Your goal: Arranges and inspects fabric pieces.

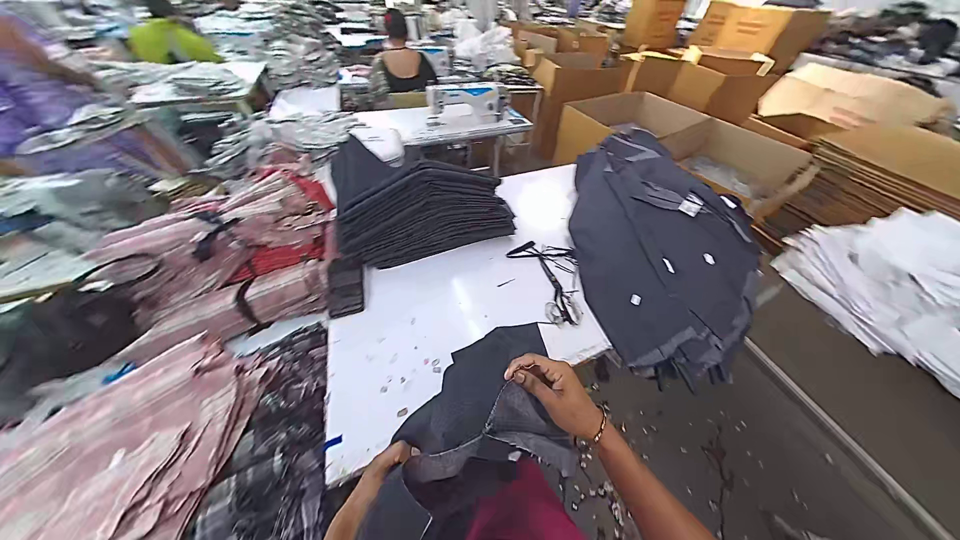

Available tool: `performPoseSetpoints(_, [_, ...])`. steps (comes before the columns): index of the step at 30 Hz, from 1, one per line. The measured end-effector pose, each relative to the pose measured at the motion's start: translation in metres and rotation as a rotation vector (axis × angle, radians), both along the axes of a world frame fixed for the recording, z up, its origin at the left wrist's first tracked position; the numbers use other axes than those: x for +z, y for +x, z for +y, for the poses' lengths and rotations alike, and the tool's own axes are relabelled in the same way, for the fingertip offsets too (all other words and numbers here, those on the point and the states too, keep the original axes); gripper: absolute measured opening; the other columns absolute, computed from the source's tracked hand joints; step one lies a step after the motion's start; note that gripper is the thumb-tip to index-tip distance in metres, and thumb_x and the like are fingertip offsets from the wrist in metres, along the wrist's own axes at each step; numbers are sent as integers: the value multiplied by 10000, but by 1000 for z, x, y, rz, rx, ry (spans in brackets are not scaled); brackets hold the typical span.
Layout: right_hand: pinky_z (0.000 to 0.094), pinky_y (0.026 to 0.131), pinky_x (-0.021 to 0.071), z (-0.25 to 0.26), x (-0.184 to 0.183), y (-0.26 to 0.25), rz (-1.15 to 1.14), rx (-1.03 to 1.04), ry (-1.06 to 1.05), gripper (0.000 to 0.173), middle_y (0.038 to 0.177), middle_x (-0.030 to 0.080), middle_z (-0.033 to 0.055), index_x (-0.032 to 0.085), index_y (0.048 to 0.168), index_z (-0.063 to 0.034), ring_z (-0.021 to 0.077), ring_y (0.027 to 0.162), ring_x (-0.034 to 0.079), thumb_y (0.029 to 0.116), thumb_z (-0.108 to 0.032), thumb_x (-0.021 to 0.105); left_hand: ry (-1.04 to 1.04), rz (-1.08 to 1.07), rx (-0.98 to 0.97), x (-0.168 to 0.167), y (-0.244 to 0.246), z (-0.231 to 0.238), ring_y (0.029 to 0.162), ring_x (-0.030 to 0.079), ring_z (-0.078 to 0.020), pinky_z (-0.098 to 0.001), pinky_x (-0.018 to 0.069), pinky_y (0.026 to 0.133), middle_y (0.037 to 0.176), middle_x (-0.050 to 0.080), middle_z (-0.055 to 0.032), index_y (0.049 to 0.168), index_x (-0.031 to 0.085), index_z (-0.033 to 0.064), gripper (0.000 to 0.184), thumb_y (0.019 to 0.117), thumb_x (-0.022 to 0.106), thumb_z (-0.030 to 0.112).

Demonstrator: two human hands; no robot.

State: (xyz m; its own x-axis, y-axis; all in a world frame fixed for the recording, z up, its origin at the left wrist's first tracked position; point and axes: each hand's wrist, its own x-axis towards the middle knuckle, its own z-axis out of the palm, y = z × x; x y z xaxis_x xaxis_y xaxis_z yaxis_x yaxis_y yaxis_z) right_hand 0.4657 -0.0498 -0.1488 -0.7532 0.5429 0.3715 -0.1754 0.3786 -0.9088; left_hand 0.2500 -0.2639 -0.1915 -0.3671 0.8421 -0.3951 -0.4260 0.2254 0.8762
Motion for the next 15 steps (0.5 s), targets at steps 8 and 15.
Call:
performPoseSetpoints(8, [349, 765, 605, -57, 35, -84, -119, 307, 318, 140, 947, 788, 89, 794, 1013, -39, 143, 849, 756, 921, -98, 706, 201, 705, -6, 23, 11, -36, 1201, 639, -104, -323, 529, 1023, 1311, 680, -53, 1370, 599, 24, 883, 817, 665, 708])
performPoseSetpoints(15, [336, 663, 536, -76, 55, -104, -105, 384, 374, 513, 860, 705, 79, 697, 1075, -27, 146, 737, 648, 828, -461, 813, 228, 828, 516, 65, 39, -45, 803, 672, 96, -152, 576, 785, 825, 741, 93, 918, 716, 7, 115, 831, 735, 80])
